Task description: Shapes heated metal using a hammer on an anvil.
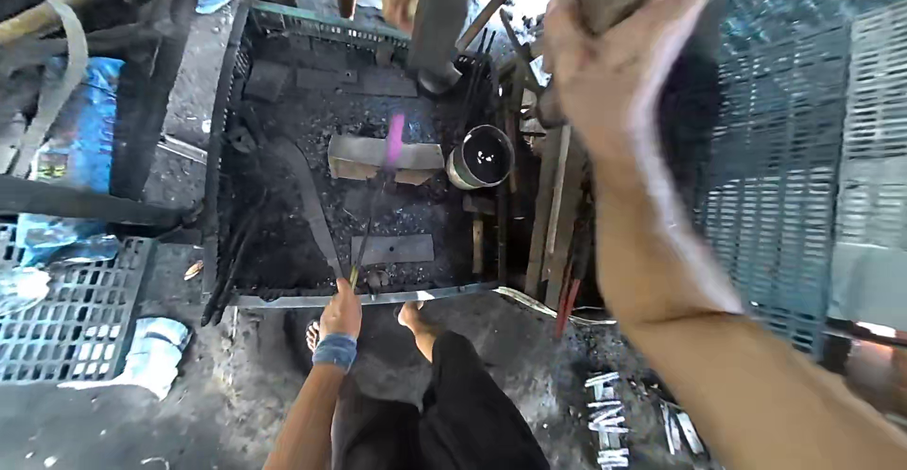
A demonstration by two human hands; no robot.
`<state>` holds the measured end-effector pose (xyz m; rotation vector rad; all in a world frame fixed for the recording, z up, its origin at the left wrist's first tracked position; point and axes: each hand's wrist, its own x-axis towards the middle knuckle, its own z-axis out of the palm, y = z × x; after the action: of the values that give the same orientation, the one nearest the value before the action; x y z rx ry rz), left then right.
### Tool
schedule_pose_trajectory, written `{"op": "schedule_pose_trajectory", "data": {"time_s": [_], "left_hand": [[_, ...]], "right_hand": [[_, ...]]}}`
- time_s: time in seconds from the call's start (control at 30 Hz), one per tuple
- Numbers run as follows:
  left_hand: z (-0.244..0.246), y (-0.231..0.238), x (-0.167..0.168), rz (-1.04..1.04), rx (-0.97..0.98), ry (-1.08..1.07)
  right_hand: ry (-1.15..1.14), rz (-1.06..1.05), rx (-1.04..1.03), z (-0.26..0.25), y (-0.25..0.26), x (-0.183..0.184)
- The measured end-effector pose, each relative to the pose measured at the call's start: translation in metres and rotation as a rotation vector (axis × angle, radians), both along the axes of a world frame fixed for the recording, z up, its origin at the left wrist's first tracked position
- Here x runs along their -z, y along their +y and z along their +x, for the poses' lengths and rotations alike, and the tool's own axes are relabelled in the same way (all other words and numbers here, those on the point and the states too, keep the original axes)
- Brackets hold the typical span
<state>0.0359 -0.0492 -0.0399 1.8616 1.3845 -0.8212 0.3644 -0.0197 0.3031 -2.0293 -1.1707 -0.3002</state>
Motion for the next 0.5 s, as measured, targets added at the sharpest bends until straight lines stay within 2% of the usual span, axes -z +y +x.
{"op": "schedule_pose_trajectory", "data": {"time_s": [0.03, 0.07, 0.13, 0.17, 0.2, 0.23, 0.3, 0.37, 0.5], "left_hand": [[-0.001, 0.001, 0.004, 0.000, -0.003, 0.007], [-0.003, 0.002, 0.010, -0.001, -0.004, 0.011], [-0.005, 0.001, 0.019, 0.008, 0.004, 0.007], [-0.006, 0.000, 0.017, 0.011, 0.009, 0.007], [-0.006, 0.000, 0.008, 0.006, 0.017, 0.012], [-0.004, 0.004, -0.002, 0.010, 0.023, 0.008], [-0.001, 0.005, -0.021, -0.020, 0.014, -0.016], [0.003, 0.005, -0.023, -0.026, 0.005, -0.048], [0.001, 0.000, -0.006, -0.004, 0.008, -0.048]], "right_hand": [[0.035, -0.004, 0.044, -0.007, 0.006, 0.044], [0.155, -0.102, 0.094, -0.021, 0.003, 0.100], [0.563, -0.357, 0.164, -0.043, -0.021, 0.233], [0.773, -0.415, 0.179, -0.045, -0.031, 0.287], [0.990, -0.465, 0.193, -0.044, -0.036, 0.312], [1.178, -0.490, 0.200, -0.038, -0.034, 0.305], [1.292, -0.454, 0.182, -0.026, -0.039, 0.240], [1.147, -0.443, 0.138, -0.020, -0.065, 0.156], [0.623, -0.404, 0.086, -0.004, -0.095, 0.011]]}}
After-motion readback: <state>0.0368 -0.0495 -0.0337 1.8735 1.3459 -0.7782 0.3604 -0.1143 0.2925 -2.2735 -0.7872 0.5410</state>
